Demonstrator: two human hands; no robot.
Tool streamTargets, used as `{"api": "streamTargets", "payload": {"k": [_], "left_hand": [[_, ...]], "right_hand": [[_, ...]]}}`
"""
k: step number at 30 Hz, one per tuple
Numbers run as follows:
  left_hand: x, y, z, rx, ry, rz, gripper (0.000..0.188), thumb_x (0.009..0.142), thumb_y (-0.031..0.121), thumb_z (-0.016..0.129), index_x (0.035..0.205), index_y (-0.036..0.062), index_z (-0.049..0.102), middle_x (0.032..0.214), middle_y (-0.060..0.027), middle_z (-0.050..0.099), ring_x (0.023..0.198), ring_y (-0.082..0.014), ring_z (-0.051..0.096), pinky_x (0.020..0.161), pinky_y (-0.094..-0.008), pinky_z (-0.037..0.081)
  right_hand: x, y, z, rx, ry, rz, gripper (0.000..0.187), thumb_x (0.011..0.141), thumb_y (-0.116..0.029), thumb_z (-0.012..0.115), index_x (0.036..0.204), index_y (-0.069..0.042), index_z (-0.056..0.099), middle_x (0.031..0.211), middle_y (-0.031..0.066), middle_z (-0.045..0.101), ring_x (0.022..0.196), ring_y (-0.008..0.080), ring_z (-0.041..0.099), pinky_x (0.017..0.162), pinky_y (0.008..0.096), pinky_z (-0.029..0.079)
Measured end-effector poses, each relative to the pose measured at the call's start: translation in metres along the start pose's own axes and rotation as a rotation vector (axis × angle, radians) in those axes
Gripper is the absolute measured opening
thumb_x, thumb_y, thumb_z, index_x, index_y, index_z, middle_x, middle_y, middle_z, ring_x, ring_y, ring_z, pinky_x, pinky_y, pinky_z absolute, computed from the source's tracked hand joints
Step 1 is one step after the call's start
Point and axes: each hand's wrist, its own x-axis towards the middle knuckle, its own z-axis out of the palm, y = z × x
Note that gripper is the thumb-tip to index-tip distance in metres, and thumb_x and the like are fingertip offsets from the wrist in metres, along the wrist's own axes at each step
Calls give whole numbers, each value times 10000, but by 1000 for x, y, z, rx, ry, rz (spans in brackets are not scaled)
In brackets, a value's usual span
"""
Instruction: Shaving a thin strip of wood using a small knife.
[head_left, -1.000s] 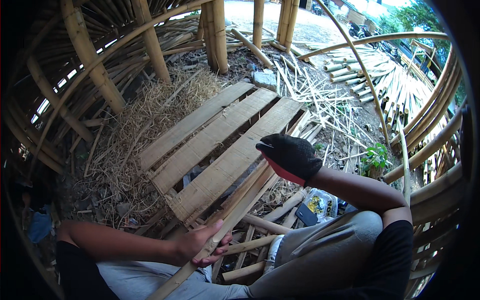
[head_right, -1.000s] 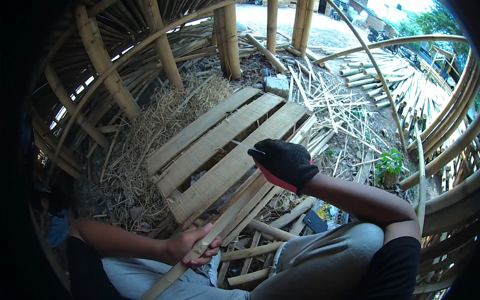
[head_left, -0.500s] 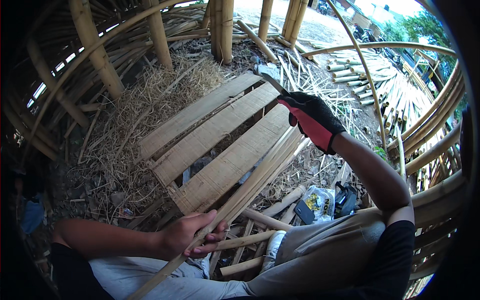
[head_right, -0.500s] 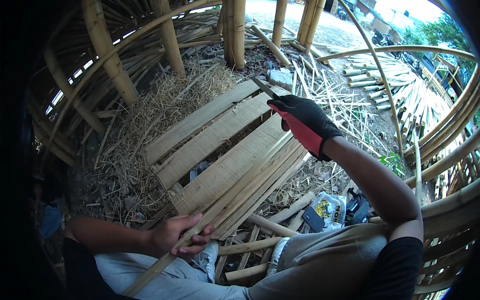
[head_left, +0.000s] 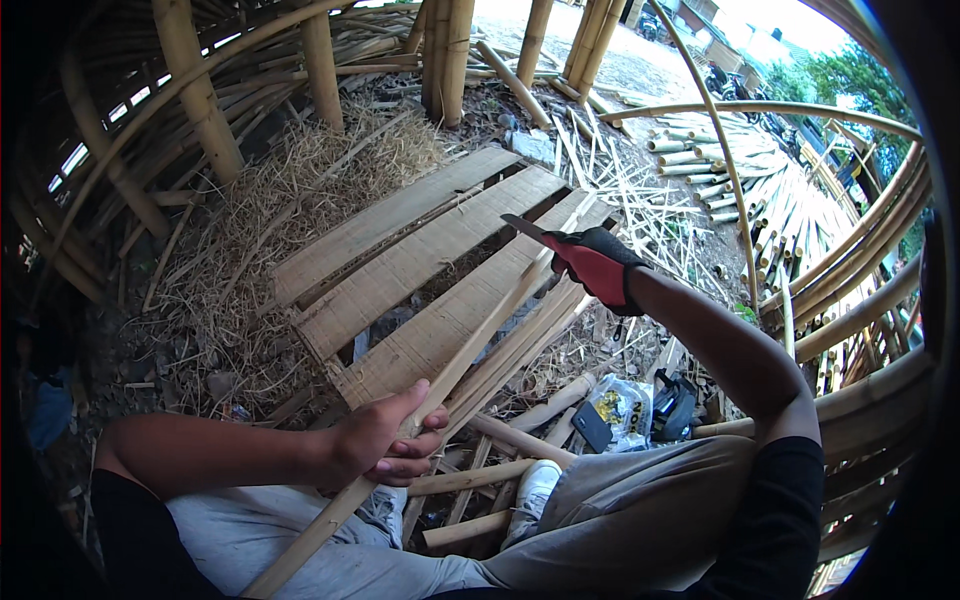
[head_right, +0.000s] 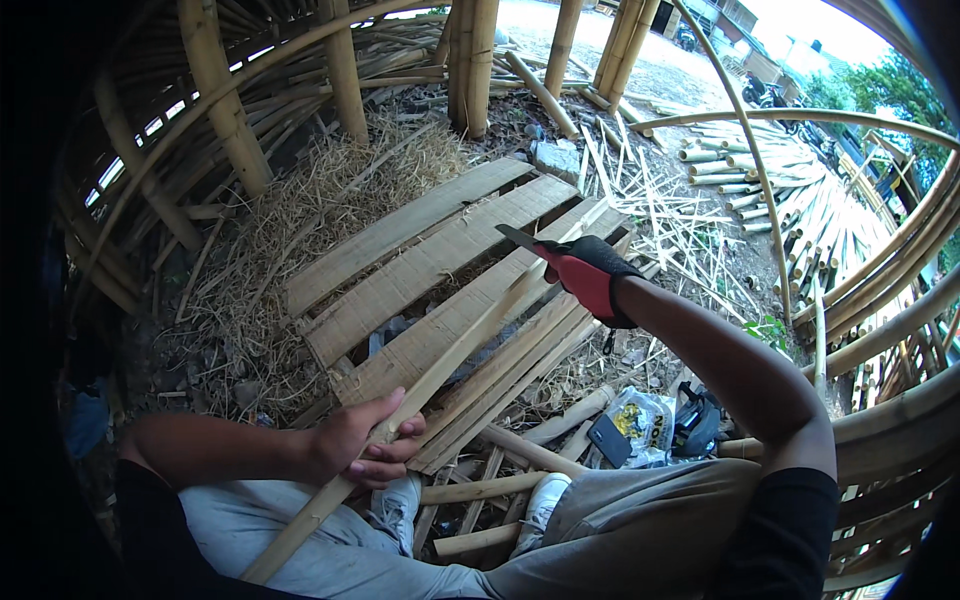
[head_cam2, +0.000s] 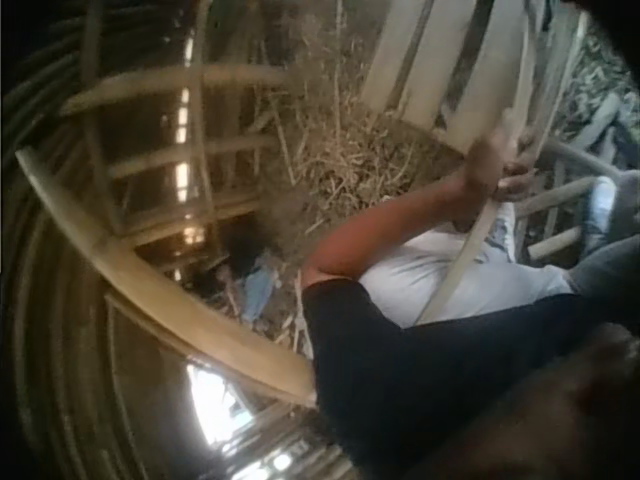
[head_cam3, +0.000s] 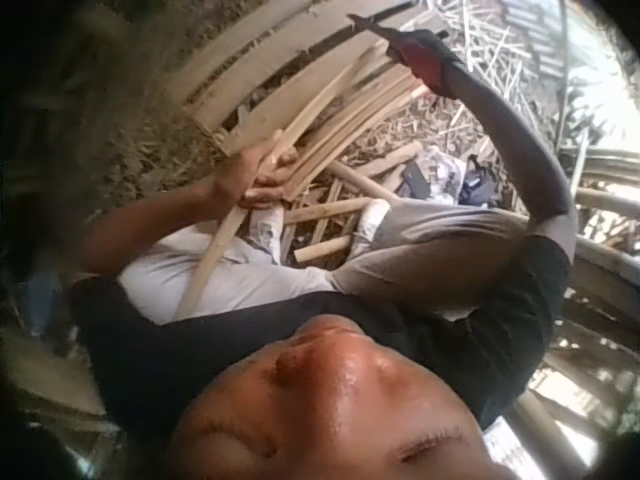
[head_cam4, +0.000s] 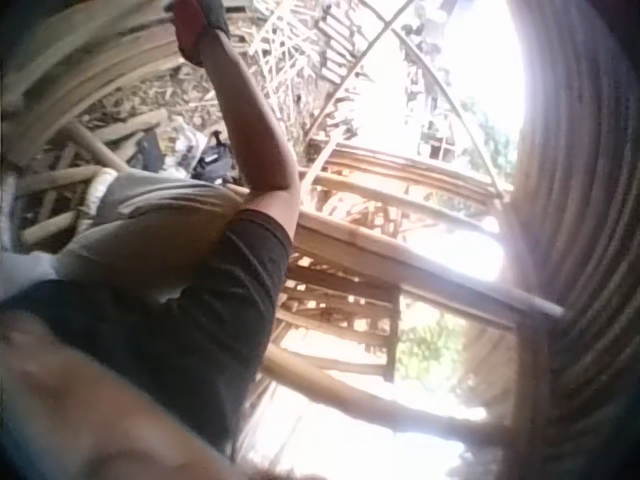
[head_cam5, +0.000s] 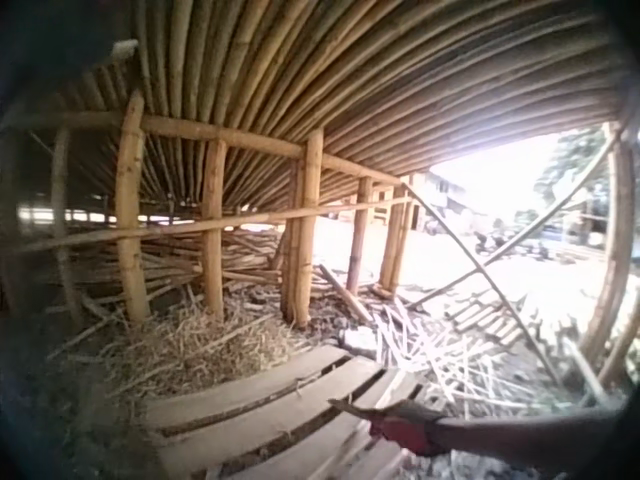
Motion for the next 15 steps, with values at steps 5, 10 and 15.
{"api": "streamTargets", "payload": {"k": [5,10,15], "left_hand": [[3,0,-2,5,38,-23,417,993,544,219,849,171,339,539,65,264,375,-67,249,390,-222,253],[6,3,6,40,77,-32,411,993,538,225,844,174,344,536,63,267,373,-60,231,374,-216,239],[2,1,-2,1,73,-43,407,992,537,230,843,176,343,539,64,268,372,-60,226,365,-212,230]], "right_hand": [[-36,-15,32,443,-183,268,442,929,-494,523,739,-97,561,507,-54,362,372,89,322,364,267,252],[-9,13,1,448,-120,239,403,925,-464,520,737,-110,560,491,-56,361,342,74,310,326,252,234],[-29,-1,31,396,-255,213,491,921,-558,500,730,-107,525,469,-61,321,331,78,279,325,263,214]]}}
